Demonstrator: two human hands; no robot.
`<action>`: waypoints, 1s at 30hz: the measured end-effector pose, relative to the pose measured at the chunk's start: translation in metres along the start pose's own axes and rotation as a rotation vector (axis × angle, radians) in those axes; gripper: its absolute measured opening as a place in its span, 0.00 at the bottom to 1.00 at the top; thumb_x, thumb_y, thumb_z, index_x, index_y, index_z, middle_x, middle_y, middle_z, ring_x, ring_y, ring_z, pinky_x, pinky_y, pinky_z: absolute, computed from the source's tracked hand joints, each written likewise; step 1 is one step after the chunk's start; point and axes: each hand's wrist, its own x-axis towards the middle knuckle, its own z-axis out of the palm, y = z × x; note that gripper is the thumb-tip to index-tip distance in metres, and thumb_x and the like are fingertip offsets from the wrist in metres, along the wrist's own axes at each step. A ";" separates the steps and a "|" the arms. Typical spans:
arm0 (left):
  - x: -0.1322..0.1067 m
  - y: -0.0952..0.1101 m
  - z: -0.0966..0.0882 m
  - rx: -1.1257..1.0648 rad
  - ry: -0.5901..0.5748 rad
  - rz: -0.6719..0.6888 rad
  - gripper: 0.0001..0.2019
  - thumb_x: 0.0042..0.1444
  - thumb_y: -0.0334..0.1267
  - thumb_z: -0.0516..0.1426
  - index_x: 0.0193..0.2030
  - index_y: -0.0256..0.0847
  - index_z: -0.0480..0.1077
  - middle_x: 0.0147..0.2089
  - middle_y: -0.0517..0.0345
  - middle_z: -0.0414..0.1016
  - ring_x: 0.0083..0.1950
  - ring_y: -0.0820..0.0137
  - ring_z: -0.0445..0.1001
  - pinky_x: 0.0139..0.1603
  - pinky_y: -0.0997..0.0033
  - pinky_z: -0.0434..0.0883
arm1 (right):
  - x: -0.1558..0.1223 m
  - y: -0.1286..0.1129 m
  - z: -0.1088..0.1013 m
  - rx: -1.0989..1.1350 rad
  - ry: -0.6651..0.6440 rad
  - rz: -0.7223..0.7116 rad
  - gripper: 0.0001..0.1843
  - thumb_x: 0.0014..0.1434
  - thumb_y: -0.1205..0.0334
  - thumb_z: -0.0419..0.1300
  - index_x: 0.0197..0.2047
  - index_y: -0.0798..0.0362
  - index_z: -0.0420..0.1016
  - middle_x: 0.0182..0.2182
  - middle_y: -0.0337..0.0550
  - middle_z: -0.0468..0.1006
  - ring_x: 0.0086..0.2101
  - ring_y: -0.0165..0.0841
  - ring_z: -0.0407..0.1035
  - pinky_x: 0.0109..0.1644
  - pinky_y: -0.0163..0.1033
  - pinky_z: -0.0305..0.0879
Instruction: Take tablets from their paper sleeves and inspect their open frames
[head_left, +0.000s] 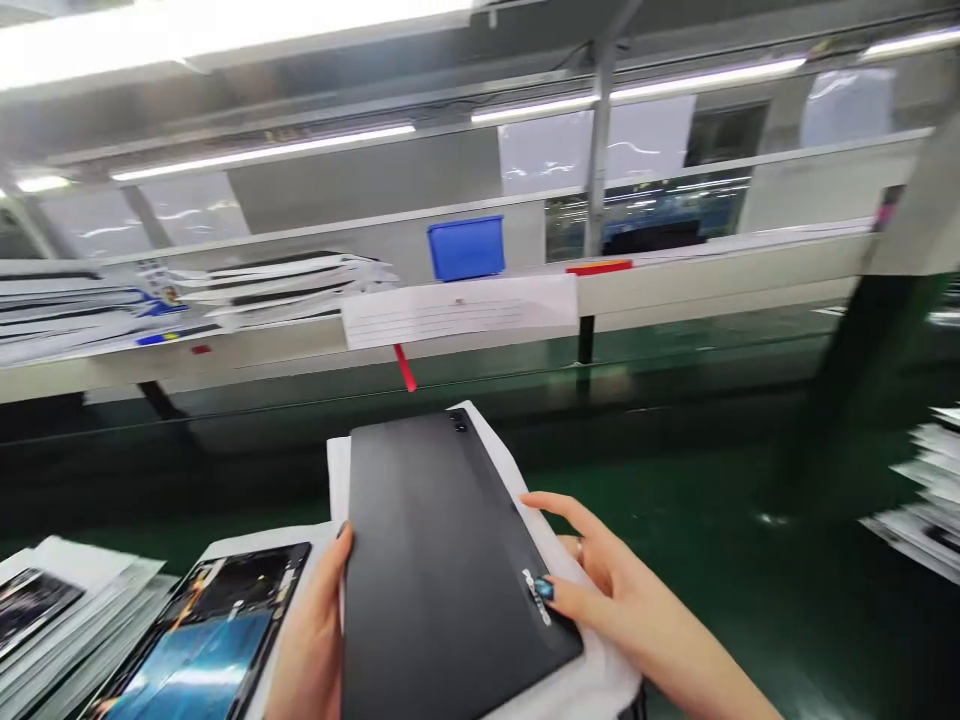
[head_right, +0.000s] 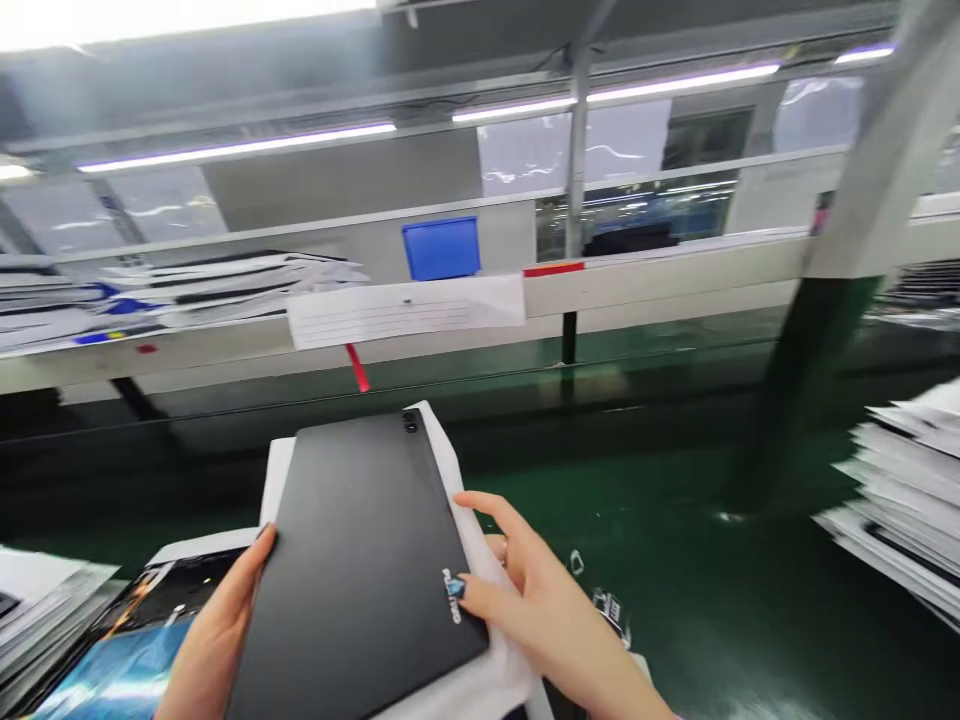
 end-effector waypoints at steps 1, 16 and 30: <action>0.003 -0.002 0.001 -0.047 0.039 -0.066 0.21 0.55 0.55 0.60 0.50 0.44 0.76 0.42 0.57 0.83 0.33 0.60 0.80 0.27 0.63 0.78 | 0.006 0.003 -0.003 -0.041 0.009 0.016 0.35 0.52 0.55 0.67 0.63 0.42 0.64 0.37 0.39 0.80 0.35 0.37 0.76 0.40 0.40 0.69; 0.006 0.032 0.019 -0.418 -0.305 -0.395 0.26 0.57 0.57 0.49 0.43 0.39 0.78 0.40 0.51 0.82 0.51 0.52 0.78 0.53 0.53 0.75 | 0.033 0.031 0.013 0.128 -0.166 0.239 0.16 0.47 0.50 0.72 0.30 0.54 0.80 0.25 0.41 0.78 0.23 0.30 0.68 0.29 0.34 0.64; 0.023 0.036 0.019 -0.952 -0.332 -0.939 0.19 0.65 0.40 0.48 0.48 0.31 0.76 0.33 0.47 0.83 0.39 0.53 0.83 0.48 0.53 0.77 | 0.039 0.033 0.012 0.136 -0.198 0.252 0.12 0.54 0.54 0.71 0.39 0.53 0.84 0.29 0.43 0.83 0.27 0.30 0.73 0.33 0.32 0.67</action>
